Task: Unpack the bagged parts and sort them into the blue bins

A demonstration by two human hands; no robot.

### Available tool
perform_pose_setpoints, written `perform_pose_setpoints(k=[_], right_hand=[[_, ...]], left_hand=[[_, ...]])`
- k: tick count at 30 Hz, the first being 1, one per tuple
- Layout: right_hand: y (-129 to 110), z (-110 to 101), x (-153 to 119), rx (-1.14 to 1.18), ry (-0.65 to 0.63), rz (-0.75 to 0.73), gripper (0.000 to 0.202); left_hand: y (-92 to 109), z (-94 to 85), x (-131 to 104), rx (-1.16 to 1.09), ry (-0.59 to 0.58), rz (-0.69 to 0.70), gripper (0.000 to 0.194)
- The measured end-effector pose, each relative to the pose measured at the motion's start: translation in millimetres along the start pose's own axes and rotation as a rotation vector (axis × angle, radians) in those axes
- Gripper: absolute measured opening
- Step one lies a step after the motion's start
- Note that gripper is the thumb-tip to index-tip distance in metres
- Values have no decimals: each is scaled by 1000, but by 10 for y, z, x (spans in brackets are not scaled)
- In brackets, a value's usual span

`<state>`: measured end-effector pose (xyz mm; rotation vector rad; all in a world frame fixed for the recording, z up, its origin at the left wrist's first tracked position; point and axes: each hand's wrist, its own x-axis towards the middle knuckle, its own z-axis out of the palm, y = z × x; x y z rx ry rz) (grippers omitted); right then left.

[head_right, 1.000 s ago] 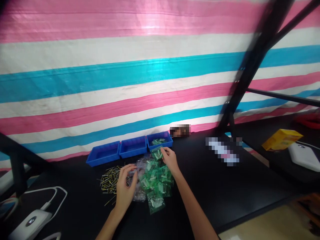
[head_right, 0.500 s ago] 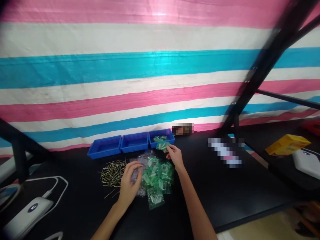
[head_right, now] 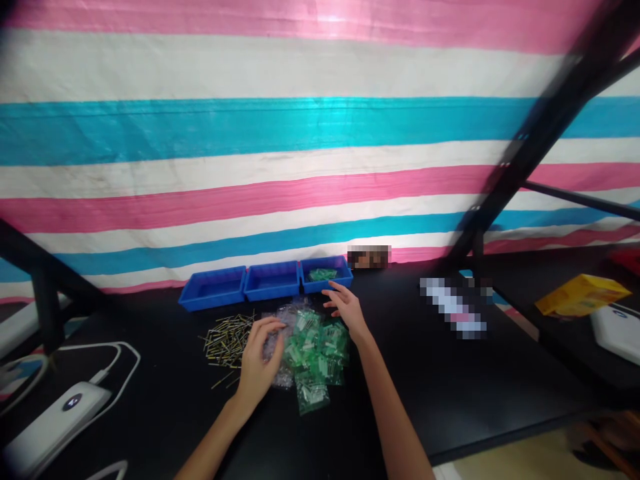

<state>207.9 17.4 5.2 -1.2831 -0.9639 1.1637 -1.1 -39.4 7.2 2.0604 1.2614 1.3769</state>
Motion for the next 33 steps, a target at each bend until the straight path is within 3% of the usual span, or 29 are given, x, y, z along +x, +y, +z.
perform_pose_setpoints(k=[10,17,19,25,29,33], right_hand=[[83,-43,3,-462,108,-287,28],[37,-194,-115,-862,-23,-189,34],[41,-277,-114,-879,-71,-146,41],[0,-453,-112,-895,-392,-89,68],[1,-448,-113,-953,-369,-92,66],[84,-423,-72,-868,-294,-97,63]], left_hand=[[17,-39,37,30,30,16,17],[-1,-46,38,46,38,14,15],[-15,-38,33,40,34,24,15],[-37,-7,35,38,17,79,13],[-44,8,33,42,7,88,12],[-73,17,31,46,-3,68,12]])
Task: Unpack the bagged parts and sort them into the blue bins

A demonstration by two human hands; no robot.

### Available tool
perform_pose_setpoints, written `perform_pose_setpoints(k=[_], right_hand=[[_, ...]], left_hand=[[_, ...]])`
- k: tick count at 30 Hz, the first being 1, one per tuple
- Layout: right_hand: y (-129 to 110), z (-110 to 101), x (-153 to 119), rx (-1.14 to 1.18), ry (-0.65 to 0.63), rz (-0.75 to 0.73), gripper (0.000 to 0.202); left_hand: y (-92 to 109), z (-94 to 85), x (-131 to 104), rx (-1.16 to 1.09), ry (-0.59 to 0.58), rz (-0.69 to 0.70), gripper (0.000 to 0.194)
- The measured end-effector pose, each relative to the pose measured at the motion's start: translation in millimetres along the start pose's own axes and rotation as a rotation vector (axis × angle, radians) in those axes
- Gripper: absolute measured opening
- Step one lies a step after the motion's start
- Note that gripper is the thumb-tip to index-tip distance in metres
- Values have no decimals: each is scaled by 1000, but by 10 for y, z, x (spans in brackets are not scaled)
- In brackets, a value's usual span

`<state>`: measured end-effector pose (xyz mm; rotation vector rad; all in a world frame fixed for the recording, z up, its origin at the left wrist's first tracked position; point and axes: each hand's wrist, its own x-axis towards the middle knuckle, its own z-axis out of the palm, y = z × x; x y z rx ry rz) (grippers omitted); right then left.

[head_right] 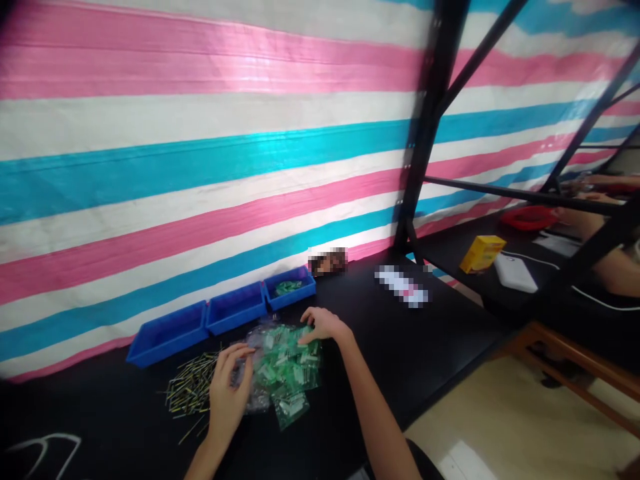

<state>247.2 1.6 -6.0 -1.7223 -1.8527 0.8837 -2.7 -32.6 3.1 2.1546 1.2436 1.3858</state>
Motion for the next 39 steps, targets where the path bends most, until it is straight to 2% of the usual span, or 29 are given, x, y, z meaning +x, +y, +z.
perform_pose_setpoints(k=[8,14,20,26,28,31,36,39], right_hand=[[-95,34,-6,-6,109,18,53],[-245,-1,-32,-11,299,38,46],[-381,43,-4,113,456,-25,26],[-409,108,74,317,567,-69,30],[-428,142,90,396,552,-96,31],[-522,201,72,469,454,-145,29],[-755,317,-27,547,186,-252,26],[-814,375,-55,615,42,-242,31]], left_hand=[[-61,12,1,3,9,-29,13],[-58,-7,13,14,38,-21,13],[-51,-11,6,8,20,-37,13],[-76,-1,0,2,0,-47,14],[-78,-1,-4,10,-6,-52,15],[-77,-3,-18,50,-9,-33,15],[-65,-7,-30,161,-11,18,11],[-51,-8,-21,175,-30,14,16]])
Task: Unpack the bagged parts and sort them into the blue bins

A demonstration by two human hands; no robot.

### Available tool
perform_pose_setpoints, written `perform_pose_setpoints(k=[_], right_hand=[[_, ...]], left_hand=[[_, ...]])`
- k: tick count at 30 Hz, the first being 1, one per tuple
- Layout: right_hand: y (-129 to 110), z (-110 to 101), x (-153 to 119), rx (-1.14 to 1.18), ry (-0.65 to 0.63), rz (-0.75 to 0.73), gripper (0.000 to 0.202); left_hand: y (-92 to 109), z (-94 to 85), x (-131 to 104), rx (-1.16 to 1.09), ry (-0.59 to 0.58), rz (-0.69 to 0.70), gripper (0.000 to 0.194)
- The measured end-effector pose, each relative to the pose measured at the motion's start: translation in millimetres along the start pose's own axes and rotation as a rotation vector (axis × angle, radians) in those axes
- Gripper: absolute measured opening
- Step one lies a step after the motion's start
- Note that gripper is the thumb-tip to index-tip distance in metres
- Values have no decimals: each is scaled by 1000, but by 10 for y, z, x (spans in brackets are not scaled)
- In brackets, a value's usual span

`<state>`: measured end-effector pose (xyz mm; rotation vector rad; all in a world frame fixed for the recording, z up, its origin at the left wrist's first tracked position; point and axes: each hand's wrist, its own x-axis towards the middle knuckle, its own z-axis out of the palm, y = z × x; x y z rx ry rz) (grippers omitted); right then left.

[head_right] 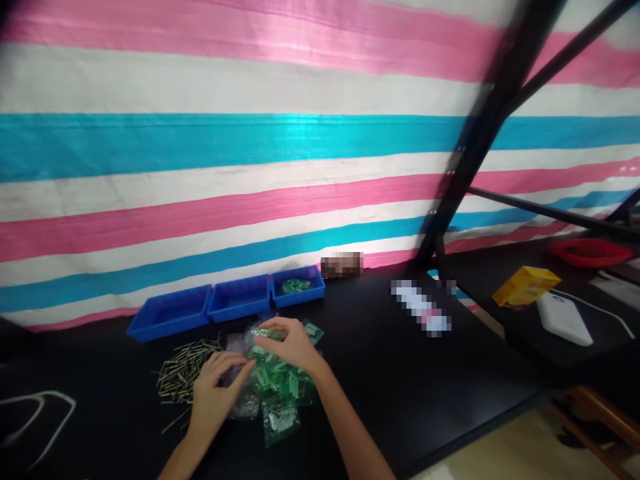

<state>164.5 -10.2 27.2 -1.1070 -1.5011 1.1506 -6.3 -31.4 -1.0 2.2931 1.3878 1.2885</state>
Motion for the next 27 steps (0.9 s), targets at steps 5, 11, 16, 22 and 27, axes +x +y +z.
perform_pose_setpoints(k=[5,11,16,22,27], right_hand=[[39,12,26,100,-36,47,29],[39,24,27,167,-85,89,30],[-1,34,-4,106,-146,63,28],[28,24,5,-54,-106,-93,8],[100,40,28,-139,18,-123,27]], left_hand=[[-14,5,2,13,37,-22,21],[-38,-3,-1,-104,80,-65,12],[-21,-39,29,-186,118,-143,10],[-37,-65,50,-188,116,-113,11],[-59,-60,45,-149,117,-70,6]])
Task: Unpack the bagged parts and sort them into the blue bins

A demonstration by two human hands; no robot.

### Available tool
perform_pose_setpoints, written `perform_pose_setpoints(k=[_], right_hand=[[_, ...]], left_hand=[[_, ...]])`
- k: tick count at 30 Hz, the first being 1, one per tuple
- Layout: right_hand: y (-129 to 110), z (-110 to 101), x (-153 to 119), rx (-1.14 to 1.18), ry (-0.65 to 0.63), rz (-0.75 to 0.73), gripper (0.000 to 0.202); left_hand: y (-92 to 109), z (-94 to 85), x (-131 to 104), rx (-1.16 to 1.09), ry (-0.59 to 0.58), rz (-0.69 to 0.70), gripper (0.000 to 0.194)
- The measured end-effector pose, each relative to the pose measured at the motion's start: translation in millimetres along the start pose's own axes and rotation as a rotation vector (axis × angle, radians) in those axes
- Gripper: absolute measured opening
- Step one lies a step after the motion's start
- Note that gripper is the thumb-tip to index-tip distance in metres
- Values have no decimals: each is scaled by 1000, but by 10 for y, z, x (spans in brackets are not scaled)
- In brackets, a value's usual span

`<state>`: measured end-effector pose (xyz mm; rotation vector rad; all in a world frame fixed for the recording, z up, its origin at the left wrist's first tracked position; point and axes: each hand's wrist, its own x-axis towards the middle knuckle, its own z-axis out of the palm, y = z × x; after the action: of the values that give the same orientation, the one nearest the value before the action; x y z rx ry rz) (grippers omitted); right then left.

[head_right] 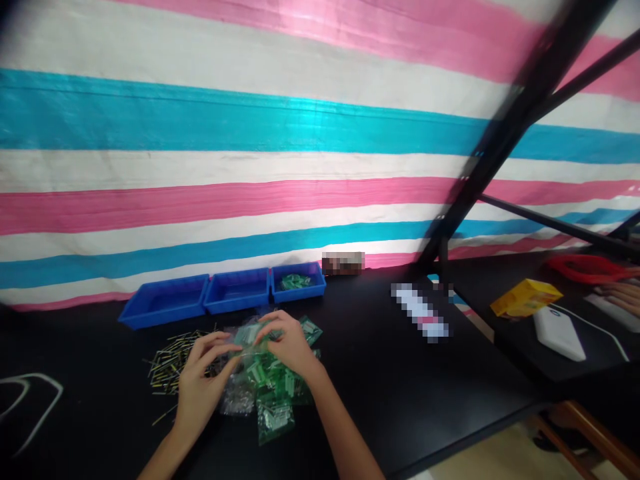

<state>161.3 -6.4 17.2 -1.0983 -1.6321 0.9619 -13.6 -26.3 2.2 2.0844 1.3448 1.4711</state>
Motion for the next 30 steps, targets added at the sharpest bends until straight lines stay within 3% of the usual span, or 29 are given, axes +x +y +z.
perform_pose_setpoints(k=[4,7,10,13,16,23,26,30], right_hand=[[2,3,10,-18,56,-22,34],[-21,-9,8,-11,61,-34,34],[-57,-16,-5,1,-8,-39,31],[-96,-3,-19,18,-106,-60,23],[-123,27,-30,30,-122,-63,12],[-44,73,-32,173,-156,153,25],[29,17,11,218,-64,211,31],[156,-163,87,221,230,180,39]], left_hand=[[9,-9,8,8,23,15,5],[11,-24,18,40,42,5,14],[-12,-40,23,60,18,-15,23],[-44,-52,24,53,-14,-10,19],[-47,-58,30,45,-2,-7,14],[56,-51,33,-15,39,-46,12],[87,-48,27,-37,37,-56,15],[125,-46,14,-52,27,-58,16]])
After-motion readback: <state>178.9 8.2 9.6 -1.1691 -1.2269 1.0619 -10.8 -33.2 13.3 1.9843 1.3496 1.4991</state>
